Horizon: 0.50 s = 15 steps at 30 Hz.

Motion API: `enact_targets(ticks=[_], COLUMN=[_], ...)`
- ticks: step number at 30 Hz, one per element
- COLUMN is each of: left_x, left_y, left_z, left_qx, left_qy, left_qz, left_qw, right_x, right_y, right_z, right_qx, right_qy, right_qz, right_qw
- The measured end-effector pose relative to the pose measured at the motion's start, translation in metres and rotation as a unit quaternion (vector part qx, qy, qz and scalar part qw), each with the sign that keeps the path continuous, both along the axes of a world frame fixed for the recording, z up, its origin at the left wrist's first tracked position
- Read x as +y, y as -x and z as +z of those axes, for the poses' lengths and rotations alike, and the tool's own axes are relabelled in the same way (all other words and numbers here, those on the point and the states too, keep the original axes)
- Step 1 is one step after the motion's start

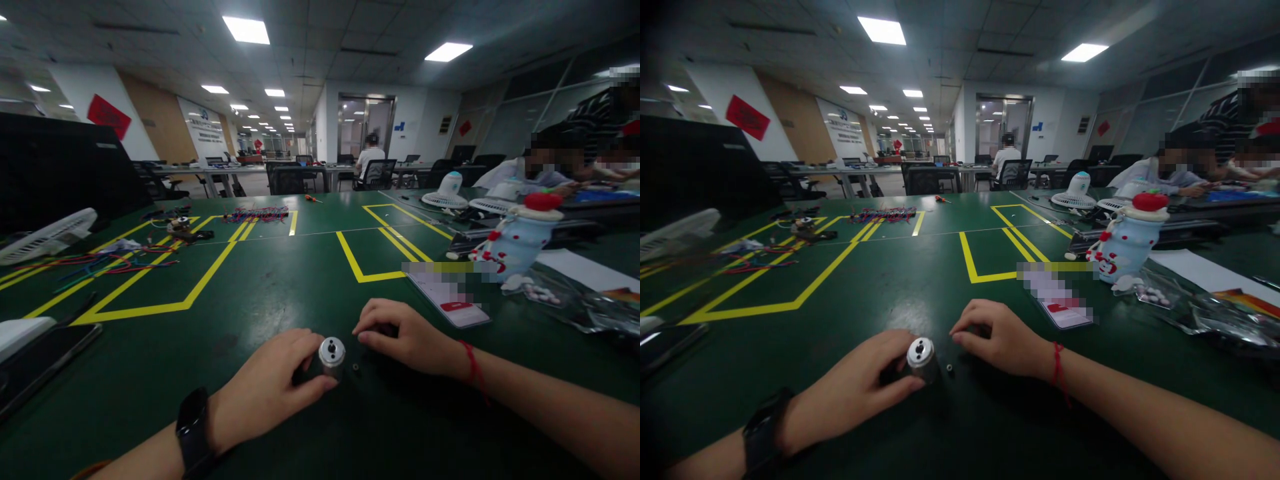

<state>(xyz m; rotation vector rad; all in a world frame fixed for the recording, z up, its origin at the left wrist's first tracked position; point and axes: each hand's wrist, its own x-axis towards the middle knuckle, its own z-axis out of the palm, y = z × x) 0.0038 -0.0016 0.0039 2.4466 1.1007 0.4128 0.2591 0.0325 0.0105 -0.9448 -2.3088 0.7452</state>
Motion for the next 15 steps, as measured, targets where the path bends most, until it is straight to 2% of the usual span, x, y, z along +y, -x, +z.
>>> enact_targets(ticks=[4, 6, 11, 15], left_x=[0.0, 0.0, -0.001, -0.001], left_y=[0.0, 0.0, 0.001, 0.0], left_z=[0.001, 0.001, 0.001, 0.002], left_qx=[0.0, 0.001, 0.003, 0.003], left_qy=[0.001, 0.001, 0.003, 0.005], left_qz=[-0.004, -0.005, -0.005, -0.004], left_qw=[1.0, 1.0, 1.0, 1.0], right_x=[0.019, 0.027, 0.032, 0.026], right_y=[-0.01, -0.014, -0.016, -0.011], right_z=[-0.004, -0.008, -0.014, -0.011], right_qx=[0.029, 0.025, -0.011, -0.04], right_qy=[0.01, 0.031, 0.034, 0.007], right_qz=[-0.147, -0.18, -0.147, -0.124], right_qw=[0.989, 0.983, 0.988, 0.991])
